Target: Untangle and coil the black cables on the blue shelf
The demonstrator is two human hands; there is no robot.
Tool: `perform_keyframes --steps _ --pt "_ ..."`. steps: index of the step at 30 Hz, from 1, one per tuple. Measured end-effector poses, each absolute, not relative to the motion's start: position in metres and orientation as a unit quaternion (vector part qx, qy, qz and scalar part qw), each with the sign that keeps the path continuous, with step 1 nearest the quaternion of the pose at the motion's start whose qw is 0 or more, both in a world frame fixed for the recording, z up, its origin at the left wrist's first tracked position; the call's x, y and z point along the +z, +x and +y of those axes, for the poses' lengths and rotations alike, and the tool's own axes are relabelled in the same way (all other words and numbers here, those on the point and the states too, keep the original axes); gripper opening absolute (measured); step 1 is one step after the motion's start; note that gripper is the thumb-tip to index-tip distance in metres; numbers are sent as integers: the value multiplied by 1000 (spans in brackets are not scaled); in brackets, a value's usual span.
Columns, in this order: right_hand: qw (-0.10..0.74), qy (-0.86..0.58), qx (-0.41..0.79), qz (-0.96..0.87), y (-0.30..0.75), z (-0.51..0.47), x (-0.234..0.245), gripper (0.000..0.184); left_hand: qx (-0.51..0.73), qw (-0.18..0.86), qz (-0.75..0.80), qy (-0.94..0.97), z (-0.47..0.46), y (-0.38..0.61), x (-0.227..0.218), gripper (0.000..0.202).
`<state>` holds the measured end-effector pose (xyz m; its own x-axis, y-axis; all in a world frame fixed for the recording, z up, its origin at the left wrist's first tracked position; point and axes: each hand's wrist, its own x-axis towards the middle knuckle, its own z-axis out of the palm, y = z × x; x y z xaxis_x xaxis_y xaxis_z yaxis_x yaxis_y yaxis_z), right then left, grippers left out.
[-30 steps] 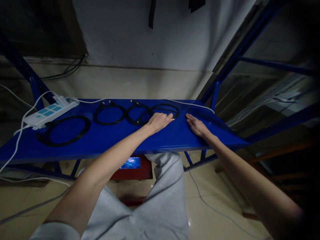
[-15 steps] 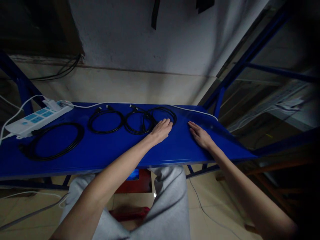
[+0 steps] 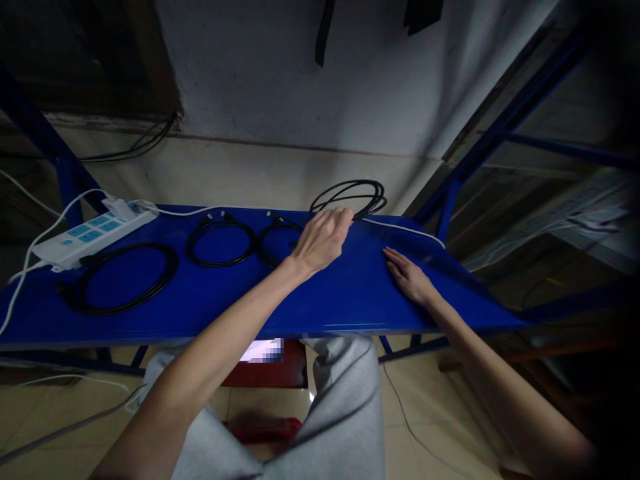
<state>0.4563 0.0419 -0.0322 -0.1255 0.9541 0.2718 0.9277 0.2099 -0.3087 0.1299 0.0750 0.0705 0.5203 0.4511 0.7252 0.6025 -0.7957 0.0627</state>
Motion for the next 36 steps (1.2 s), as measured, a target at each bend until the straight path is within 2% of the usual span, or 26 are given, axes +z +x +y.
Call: perform_keyframes --steps 5,8,11,17,22,25,30,32,36 --pt "208 -624 24 -753 461 47 -38 59 -440 194 -261 -837 57 26 106 25" --pt "209 -625 19 -752 463 50 -40 58 -398 242 -269 -843 40 -41 110 24" --pt "206 -627 19 -751 463 52 -40 58 -307 266 -293 -865 20 -86 94 26" --pt "186 -640 38 -744 460 51 -36 60 -164 184 -389 -888 -12 -105 31 32" --pt "187 -645 47 -740 455 49 -32 58 -105 139 -472 -864 -19 -80 16 26" --pt "186 -645 46 -740 455 50 -33 58 -104 129 -511 -843 -18 -60 19 30" --pt "190 -651 39 -734 458 52 -36 59 -138 88 -546 -822 -10 -38 13 68" --pt "194 -655 40 -729 458 51 -36 60 -155 64 -548 -820 -7 -38 8 67" --pt "204 -657 41 -725 455 46 -33 61 -211 44 -520 -827 -7 -56 8 50"
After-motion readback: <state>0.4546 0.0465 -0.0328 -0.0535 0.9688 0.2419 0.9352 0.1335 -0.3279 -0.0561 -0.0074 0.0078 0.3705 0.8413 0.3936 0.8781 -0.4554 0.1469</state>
